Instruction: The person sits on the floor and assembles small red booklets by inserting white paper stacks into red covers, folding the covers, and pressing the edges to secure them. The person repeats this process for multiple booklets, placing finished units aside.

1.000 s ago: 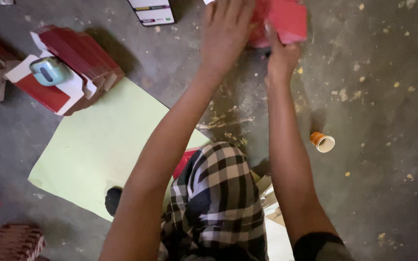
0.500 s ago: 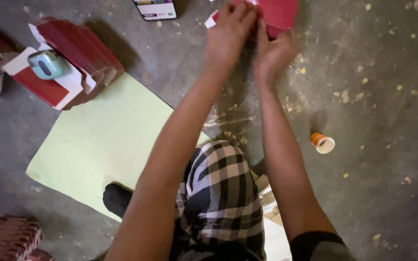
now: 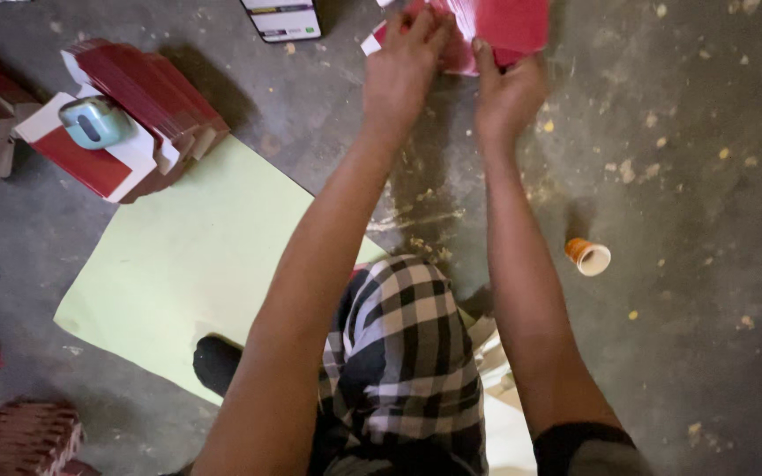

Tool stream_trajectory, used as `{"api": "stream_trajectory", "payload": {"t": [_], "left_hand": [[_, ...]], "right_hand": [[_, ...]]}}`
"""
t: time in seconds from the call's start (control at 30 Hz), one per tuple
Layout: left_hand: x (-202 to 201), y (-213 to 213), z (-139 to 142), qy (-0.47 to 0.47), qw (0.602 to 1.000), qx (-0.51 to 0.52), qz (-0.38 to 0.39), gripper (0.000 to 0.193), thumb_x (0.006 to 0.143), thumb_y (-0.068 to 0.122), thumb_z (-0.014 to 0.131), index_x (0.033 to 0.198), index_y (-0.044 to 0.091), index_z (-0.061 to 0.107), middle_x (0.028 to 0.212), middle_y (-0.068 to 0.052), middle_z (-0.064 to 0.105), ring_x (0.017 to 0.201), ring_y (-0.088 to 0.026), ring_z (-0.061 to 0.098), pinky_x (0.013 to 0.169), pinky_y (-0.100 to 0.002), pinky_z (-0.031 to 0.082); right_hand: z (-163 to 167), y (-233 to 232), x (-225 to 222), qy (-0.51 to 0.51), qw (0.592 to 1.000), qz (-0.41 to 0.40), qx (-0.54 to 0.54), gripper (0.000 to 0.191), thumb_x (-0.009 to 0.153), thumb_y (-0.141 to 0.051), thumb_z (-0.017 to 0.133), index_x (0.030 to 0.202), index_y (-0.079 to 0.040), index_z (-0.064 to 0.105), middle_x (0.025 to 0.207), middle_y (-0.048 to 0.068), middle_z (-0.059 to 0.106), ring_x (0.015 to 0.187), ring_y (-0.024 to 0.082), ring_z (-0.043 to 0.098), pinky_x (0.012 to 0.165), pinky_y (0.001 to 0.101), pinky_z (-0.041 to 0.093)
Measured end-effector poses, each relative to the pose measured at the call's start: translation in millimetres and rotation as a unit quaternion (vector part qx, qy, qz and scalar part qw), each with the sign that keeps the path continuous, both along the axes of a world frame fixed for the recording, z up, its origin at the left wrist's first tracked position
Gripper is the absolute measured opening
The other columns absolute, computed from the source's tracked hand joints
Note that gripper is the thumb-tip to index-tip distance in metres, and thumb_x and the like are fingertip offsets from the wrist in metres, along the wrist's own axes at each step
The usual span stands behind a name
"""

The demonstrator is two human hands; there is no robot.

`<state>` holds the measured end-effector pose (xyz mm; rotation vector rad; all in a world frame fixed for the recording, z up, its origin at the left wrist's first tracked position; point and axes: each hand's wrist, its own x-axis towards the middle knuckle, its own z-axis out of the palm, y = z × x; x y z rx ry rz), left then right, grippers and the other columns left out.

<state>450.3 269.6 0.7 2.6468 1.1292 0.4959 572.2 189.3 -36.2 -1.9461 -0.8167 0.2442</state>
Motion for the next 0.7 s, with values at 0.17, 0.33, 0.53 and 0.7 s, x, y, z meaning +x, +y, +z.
{"api": "stream_trajectory", "payload": {"t": [0.17, 0.33, 0.53, 0.7], "left_hand": [[-3.8, 1.3, -6.7, -0.008, 1.0, 0.029, 0.006, 0.042, 0.09, 0.016, 0.062, 0.132, 0.019, 0.065, 0.13, 0.001, 0.06, 0.126, -0.028, 0.057, 0.08, -0.037, 0.062], [-5.9, 1.1, -8.1, 0.005, 1.0, -0.028, -0.014, 0.043, 0.089, 0.017, 0.063, 0.131, 0.017, 0.065, 0.13, -0.001, 0.06, 0.122, -0.03, 0.058, 0.075, -0.04, 0.061], [-10.1, -1.3, -5.6, 0.002, 0.999, -0.039, -0.016, 0.044, 0.092, 0.013, 0.062, 0.135, 0.019, 0.063, 0.135, -0.003, 0.055, 0.126, -0.032, 0.055, 0.081, -0.04, 0.061], [-26.4, -2.7, -5.7, -0.048, 0.996, -0.021, -0.074, 0.058, 0.088, 0.012, 0.062, 0.145, 0.007, 0.058, 0.139, -0.01, 0.052, 0.129, -0.038, 0.051, 0.103, -0.044, 0.052]], "right_hand": [[-3.3, -1.2, 1.8, -0.001, 0.999, -0.017, -0.038, 0.027, 0.089, -0.023, 0.091, 0.085, 0.0, 0.078, 0.07, 0.007, 0.075, 0.06, 0.018, 0.06, 0.055, 0.0373, 0.049], [3.7, -3.0, 11.6, 0.184, 0.98, 0.002, -0.07, 0.03, 0.087, -0.029, 0.087, 0.088, -0.001, 0.076, 0.068, 0.004, 0.072, 0.056, 0.017, 0.064, 0.051, 0.0353, 0.05], [8.8, -11.3, 21.8, 0.196, 0.962, -0.029, -0.188, 0.036, 0.092, -0.04, 0.083, 0.088, -0.005, 0.077, 0.066, 0.003, 0.068, 0.05, 0.01, 0.062, 0.044, 0.028, 0.049], [-8.4, -55.6, 26.1, 0.201, 0.967, -0.036, -0.152, 0.027, 0.097, -0.028, 0.079, 0.1, -0.003, 0.071, 0.075, 0.006, 0.069, 0.057, 0.01, 0.064, 0.051, 0.0272, 0.053]]}}
